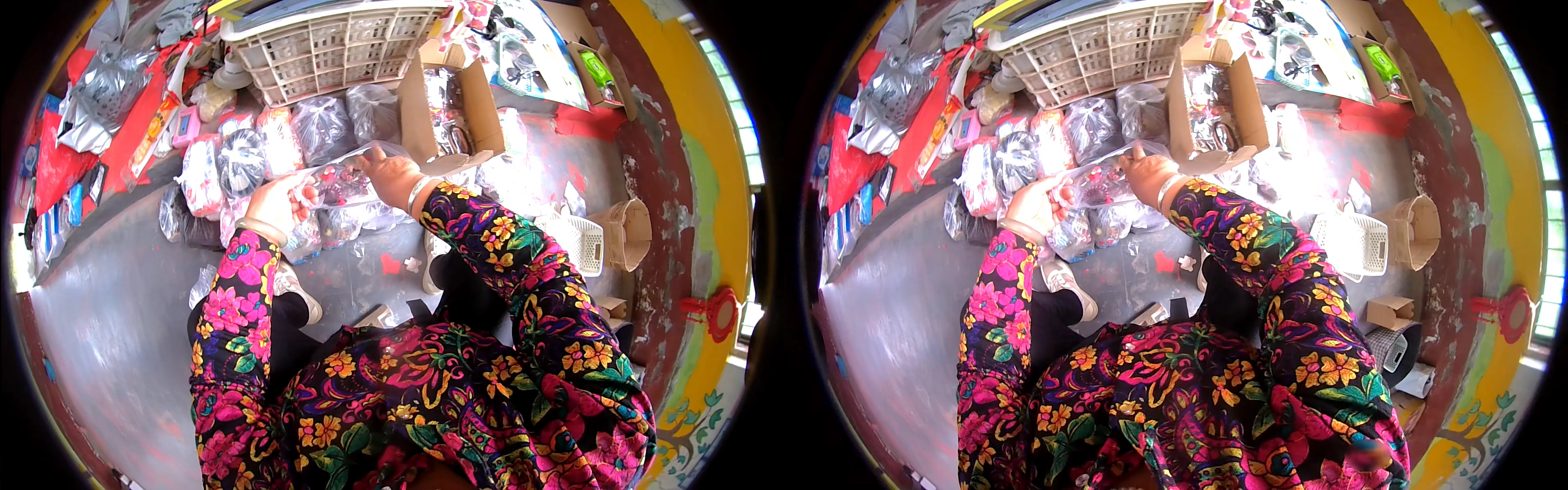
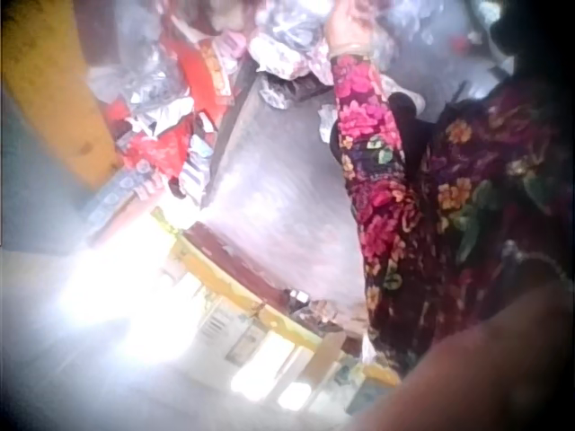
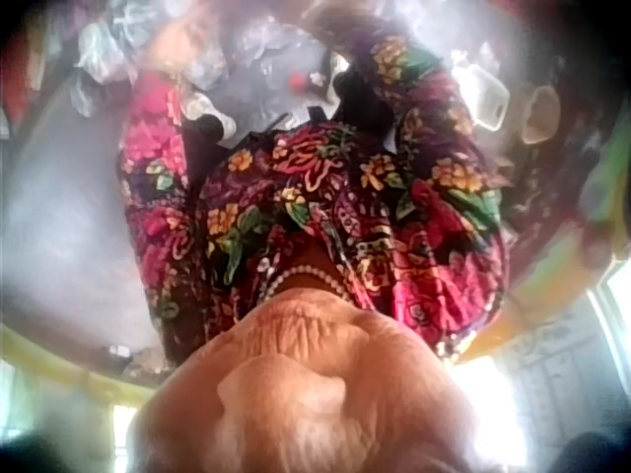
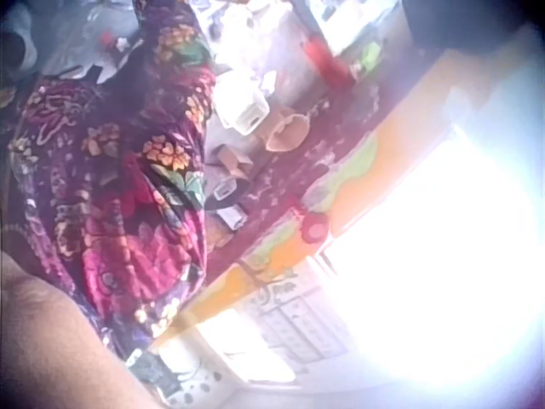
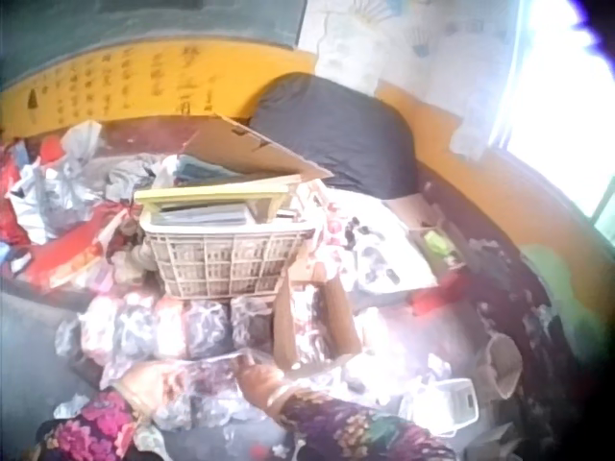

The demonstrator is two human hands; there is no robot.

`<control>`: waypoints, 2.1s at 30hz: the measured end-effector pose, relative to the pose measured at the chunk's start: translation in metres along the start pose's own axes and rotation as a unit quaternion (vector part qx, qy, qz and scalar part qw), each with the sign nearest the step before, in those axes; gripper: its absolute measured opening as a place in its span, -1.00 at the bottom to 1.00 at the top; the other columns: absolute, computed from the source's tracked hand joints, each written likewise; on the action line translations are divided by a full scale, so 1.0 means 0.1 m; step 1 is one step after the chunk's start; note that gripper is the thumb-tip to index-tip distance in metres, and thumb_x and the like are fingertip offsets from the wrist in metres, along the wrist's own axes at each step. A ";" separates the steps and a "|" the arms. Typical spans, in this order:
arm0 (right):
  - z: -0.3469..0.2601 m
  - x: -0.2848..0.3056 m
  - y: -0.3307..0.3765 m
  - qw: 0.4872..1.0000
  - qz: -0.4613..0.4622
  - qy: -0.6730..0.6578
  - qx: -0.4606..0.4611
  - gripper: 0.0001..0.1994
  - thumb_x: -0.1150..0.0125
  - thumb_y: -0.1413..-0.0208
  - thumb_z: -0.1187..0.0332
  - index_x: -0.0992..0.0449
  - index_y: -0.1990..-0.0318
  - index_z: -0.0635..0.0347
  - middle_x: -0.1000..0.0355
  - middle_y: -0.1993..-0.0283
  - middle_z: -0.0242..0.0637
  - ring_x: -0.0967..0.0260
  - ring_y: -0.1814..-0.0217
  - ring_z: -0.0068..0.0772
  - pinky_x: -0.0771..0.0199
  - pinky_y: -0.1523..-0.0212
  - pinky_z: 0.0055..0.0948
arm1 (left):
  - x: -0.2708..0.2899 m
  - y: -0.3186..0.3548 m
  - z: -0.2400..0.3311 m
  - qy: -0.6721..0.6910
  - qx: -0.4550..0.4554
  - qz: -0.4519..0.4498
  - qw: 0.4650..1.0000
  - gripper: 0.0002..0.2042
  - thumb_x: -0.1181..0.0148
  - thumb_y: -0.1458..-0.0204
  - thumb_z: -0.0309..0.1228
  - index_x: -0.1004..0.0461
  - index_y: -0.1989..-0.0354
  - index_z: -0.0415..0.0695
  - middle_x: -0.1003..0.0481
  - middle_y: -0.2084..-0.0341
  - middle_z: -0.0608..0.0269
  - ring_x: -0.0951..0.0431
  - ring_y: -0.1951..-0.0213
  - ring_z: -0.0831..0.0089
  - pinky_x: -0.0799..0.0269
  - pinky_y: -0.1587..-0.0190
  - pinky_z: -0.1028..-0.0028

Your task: The person sits on the floor surrounded by plastic-wrapped bundles and opens a clear plastic bag. They reach into a cardboard box and repeatedly pick up small items, placing them into the open bag. The person continues to sort items from the box into the bag throughout the clip.

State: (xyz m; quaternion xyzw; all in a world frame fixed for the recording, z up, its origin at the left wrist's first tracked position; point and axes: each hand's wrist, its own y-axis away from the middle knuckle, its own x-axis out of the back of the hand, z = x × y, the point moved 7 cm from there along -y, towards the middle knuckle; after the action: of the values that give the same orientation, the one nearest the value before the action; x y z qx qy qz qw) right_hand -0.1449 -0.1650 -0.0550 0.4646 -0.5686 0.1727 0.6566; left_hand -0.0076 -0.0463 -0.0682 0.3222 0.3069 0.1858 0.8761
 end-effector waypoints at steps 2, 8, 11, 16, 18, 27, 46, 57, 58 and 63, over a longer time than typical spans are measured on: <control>0.01 0.10 0.01 0.999 0.036 -0.017 0.027 -0.64 0.11 0.04 0.47 -0.27 0.01 0.11 -0.11 -0.11 0.08 -0.37 0.13 -0.07 -0.38 0.15 -0.28 | -0.05 -0.01 0.00 0.001 0.005 -0.002 1.000 -0.78 0.02 -0.01 -0.29 -0.41 0.34 -0.20 -0.46 0.56 0.23 -0.43 0.52 0.50 -0.27 0.53 0.58; 0.47 1.00 0.20 0.938 0.281 -0.198 0.040 -0.84 0.05 0.09 0.37 -0.50 0.45 0.10 -0.43 0.48 -0.13 -0.41 0.34 -0.16 -0.41 0.30 -0.29 | 0.05 0.01 -0.01 0.019 0.016 0.013 1.000 -0.73 0.06 -0.05 -0.26 -0.36 0.23 -0.21 -0.45 0.48 0.20 -0.45 0.41 0.44 -0.29 0.46 0.54; 1.40 1.17 0.46 0.890 0.415 -0.173 -0.079 -0.85 -0.02 0.14 0.35 -0.53 0.47 0.09 -0.42 0.51 -0.13 -0.40 0.40 -0.12 -0.39 0.32 -0.29 | -0.08 -0.02 -0.01 0.015 0.021 -0.007 1.000 -0.73 0.07 -0.05 -0.25 -0.37 0.22 -0.20 -0.45 0.46 0.20 -0.45 0.40 0.44 -0.30 0.45 0.53; 1.97 0.40 0.21 0.954 0.260 -0.127 -0.072 -0.72 0.05 0.21 0.49 -0.53 0.32 -0.02 -0.42 0.40 -0.09 -0.38 0.29 -0.08 -0.37 0.23 -0.29 | -0.18 -0.02 -0.04 0.002 0.032 -0.027 0.999 -0.69 0.14 -0.08 -0.21 -0.36 0.22 -0.22 -0.47 0.50 0.16 -0.45 0.47 0.47 -0.28 0.50 0.57; 1.87 0.33 0.13 0.977 0.179 -0.093 -0.069 -0.62 0.05 0.24 0.56 -0.49 0.19 0.02 -0.39 0.28 -0.13 -0.32 0.12 -0.15 -0.29 0.07 -0.34 | -0.20 0.03 -0.01 0.003 0.028 -0.024 0.999 -0.69 0.13 -0.08 -0.20 -0.36 0.22 -0.22 -0.47 0.50 0.16 -0.45 0.47 0.48 -0.28 0.50 0.57; 1.84 0.18 -0.02 0.980 0.117 -0.059 -0.148 -0.63 0.02 0.15 0.48 -0.40 0.10 -0.02 -0.26 0.12 -0.10 -0.23 -0.02 -0.13 -0.24 0.00 -0.28 | -0.19 0.04 0.01 -0.002 0.017 -0.028 0.999 -0.69 0.11 -0.07 -0.21 -0.37 0.21 -0.22 -0.46 0.52 0.19 -0.44 0.48 0.49 -0.28 0.48 0.57; 0.64 1.30 0.69 0.919 0.293 -0.261 -0.032 -0.83 -0.11 0.17 0.33 -0.39 0.44 0.23 -0.39 0.54 -0.11 -0.38 0.50 -0.14 -0.35 0.47 -0.31 | -0.24 0.07 0.04 -0.028 -0.025 -0.065 0.997 -0.67 0.06 -0.05 -0.19 -0.34 0.10 -0.15 -0.48 0.48 0.14 -0.48 0.43 0.45 -0.29 0.47 0.59; -0.22 0.10 -0.22 0.986 0.125 -0.110 0.005 -0.84 0.08 0.07 0.45 -0.37 0.33 0.29 -0.43 0.39 0.02 -0.42 0.30 -0.09 -0.42 0.30 -0.25 | -0.20 0.09 0.04 -0.039 -0.013 -0.030 0.999 -0.69 0.05 -0.04 -0.21 -0.37 0.15 -0.15 -0.48 0.51 0.14 -0.49 0.46 0.43 -0.30 0.53 0.59; -0.21 0.03 -0.28 0.983 0.120 -0.139 -0.003 -0.84 0.08 0.07 0.45 -0.39 0.34 0.31 -0.42 0.36 0.04 -0.42 0.29 -0.09 -0.42 0.29 -0.26 | -0.19 0.10 0.05 -0.037 -0.014 -0.032 0.999 -0.70 0.05 -0.04 -0.21 -0.38 0.16 -0.15 -0.48 0.51 0.14 -0.49 0.46 0.43 -0.30 0.53 0.59; -0.25 -0.52 -0.63 0.984 -0.057 -0.135 0.100 -0.77 0.02 0.08 0.37 -0.46 0.37 0.37 -0.41 0.27 0.05 -0.41 0.20 -0.09 -0.40 0.21 -0.26 | -0.21 0.08 0.05 -0.042 -0.018 -0.043 0.998 -0.70 0.10 -0.05 -0.19 -0.37 0.16 -0.10 -0.48 0.50 0.16 -0.49 0.46 0.45 -0.29 0.50 0.59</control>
State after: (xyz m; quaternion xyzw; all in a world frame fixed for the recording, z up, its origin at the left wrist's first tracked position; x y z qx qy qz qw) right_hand -0.0976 -0.1610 -0.1266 0.5785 -0.6042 0.1268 0.5331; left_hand -0.0208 -0.0537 -0.0515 0.3004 0.2804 0.1398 0.9009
